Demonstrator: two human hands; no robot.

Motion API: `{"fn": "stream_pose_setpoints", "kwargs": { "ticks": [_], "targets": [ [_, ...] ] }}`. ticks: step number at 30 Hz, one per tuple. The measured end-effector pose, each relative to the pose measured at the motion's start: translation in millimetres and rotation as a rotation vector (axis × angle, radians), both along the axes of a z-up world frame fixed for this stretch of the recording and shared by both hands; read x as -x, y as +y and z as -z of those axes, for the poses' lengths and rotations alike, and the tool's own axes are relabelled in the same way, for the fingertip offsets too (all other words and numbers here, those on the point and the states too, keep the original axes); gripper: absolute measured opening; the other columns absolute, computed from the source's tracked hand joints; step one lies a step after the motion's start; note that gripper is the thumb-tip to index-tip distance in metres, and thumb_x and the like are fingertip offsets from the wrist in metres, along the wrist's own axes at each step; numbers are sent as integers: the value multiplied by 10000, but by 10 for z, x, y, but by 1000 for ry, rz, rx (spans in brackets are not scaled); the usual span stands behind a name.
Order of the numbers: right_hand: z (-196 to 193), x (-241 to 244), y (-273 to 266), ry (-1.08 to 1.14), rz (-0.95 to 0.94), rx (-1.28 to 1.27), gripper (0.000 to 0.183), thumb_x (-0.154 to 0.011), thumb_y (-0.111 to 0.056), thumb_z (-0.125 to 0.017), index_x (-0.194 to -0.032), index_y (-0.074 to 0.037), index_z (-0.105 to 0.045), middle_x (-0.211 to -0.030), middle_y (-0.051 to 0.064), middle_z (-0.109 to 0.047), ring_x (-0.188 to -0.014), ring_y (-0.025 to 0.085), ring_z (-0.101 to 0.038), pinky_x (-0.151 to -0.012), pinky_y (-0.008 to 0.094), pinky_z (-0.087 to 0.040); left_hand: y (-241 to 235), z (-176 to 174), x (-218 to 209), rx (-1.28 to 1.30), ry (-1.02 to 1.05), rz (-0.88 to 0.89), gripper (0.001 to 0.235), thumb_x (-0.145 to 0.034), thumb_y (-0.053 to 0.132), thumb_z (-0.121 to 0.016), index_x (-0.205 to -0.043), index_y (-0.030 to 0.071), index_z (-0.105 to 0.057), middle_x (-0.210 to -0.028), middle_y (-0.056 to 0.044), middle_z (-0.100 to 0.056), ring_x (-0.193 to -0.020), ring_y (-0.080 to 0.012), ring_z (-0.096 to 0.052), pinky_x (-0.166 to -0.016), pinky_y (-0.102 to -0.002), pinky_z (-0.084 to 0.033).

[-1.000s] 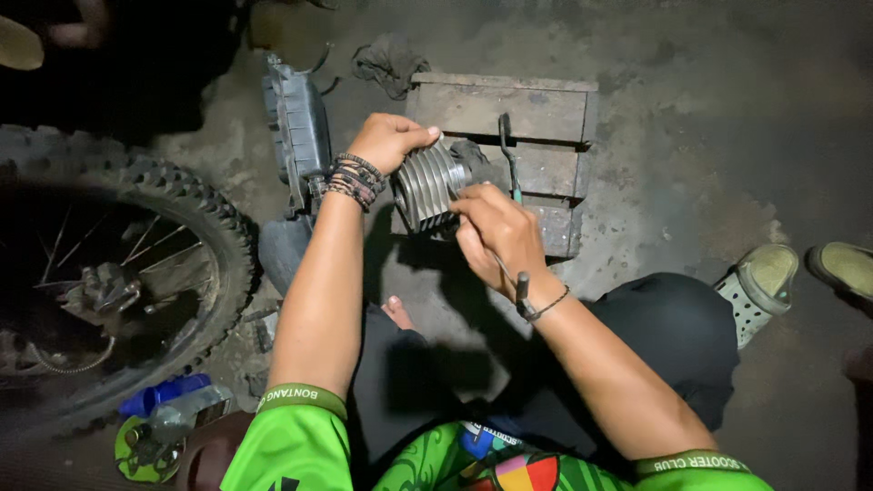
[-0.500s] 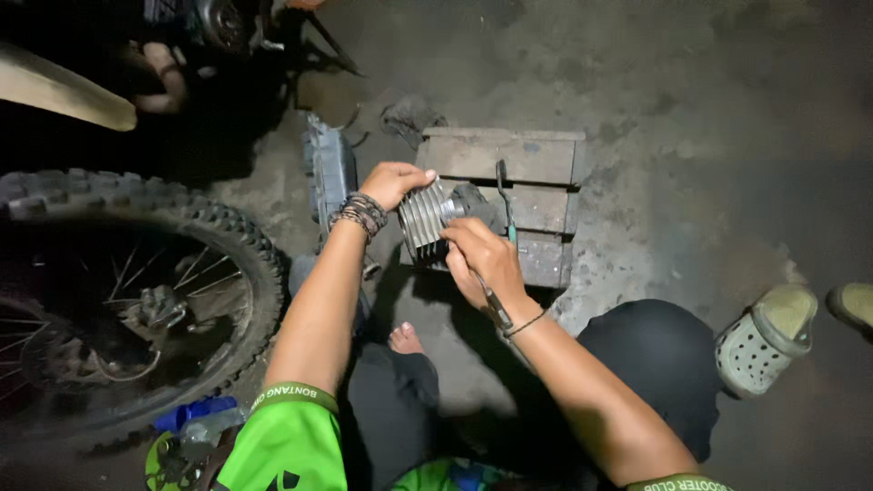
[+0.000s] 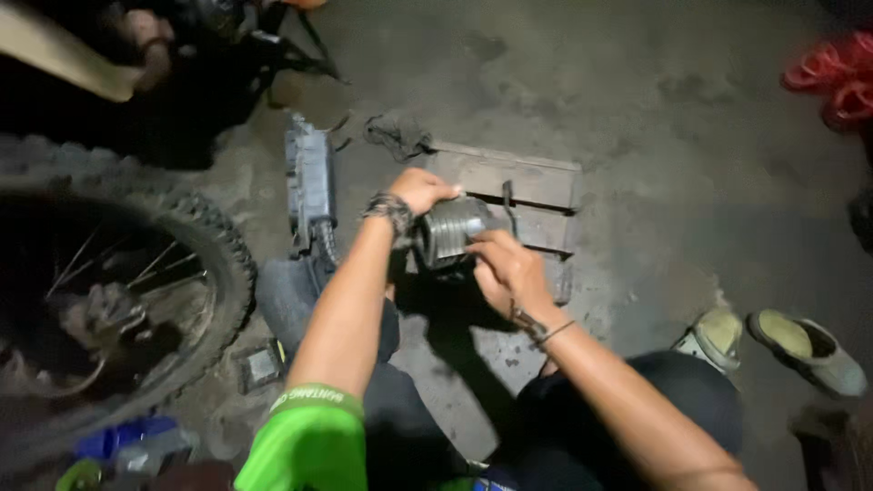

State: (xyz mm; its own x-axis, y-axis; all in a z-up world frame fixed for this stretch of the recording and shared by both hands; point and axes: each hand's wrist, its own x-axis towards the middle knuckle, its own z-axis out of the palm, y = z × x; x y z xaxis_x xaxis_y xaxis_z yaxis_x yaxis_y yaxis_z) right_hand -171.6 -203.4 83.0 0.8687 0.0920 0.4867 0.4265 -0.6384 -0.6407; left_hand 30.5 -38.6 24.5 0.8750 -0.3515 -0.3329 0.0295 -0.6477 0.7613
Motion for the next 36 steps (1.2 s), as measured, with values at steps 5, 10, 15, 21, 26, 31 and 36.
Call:
{"fn": "stream_pose_setpoints", "kwargs": {
  "ticks": [5, 10, 15, 21, 26, 31, 36],
  "targets": [
    [-149, 14, 60, 90, -26, -70, 213, -910, -69, -559, -977, -45, -760, -1005, 188, -739, -895, 468, -714, -736, 505, -582, 21, -39, 38, -1, 13, -7, 387, -717, 560, -812, -886, 213, -820, -1005, -50, -784, -1127, -271, -695, -988, -361, -518],
    [-69, -43, 24, 52, -58, -46, 220, -915, -119, -572, -1012, -96, -768, -1066, 142, -750, -907, 434, -721, -734, 499, -589, 111, 1, -58, 18, 11, -55, 420, -717, 571, -806, -930, 209, -818, -1086, -76, -776, -1173, -290, -670, -985, -376, -514],
    [-19, -47, -36, 106, -57, -155, 284, -974, -132, -494, -1049, -74, -762, -1049, 135, -744, -835, 419, -719, -680, 482, -601, 79, -46, 4, -30, 14, -98, 445, -755, 555, -770, -1027, 205, -808, -1133, -81, -767, -1206, -284, -655, -986, -367, -516],
    [198, -35, -1, -36, -28, -94, 210, -908, -85, -580, -1007, -94, -765, -1055, 113, -740, -913, 391, -736, -745, 451, -608, 171, 204, -44, 9, -5, -131, 376, -747, 591, -786, -964, 285, -817, -1048, -18, -784, -1137, -233, -689, -940, -335, -535],
    [144, -23, 44, -51, -18, -13, 193, -903, -83, -586, -971, -112, -765, -1036, 81, -747, -940, 355, -748, -775, 424, -615, 192, 223, 12, 61, 23, -156, 400, -745, 559, -808, -983, 237, -817, -1024, -36, -788, -1119, -240, -699, -935, -335, -531],
    [14, 9, 50, -32, 17, 7, 197, -893, -51, -603, -997, -59, -770, -1065, 158, -739, -925, 412, -738, -771, 469, -601, 97, -28, 145, 45, 52, -136, 389, -767, 562, -780, -964, 229, -815, -1077, -61, -780, -1155, -266, -687, -974, -357, -522],
    [240, -22, -141, -8, 3, -33, 161, -893, -106, -616, -941, -140, -765, -1049, 80, -747, -926, 366, -742, -766, 445, -598, -63, -158, 132, -36, -16, -36, 376, -735, 539, -799, -928, 218, -824, -1024, -56, -787, -1139, -284, -690, -957, -384, -541]
  ]
}}
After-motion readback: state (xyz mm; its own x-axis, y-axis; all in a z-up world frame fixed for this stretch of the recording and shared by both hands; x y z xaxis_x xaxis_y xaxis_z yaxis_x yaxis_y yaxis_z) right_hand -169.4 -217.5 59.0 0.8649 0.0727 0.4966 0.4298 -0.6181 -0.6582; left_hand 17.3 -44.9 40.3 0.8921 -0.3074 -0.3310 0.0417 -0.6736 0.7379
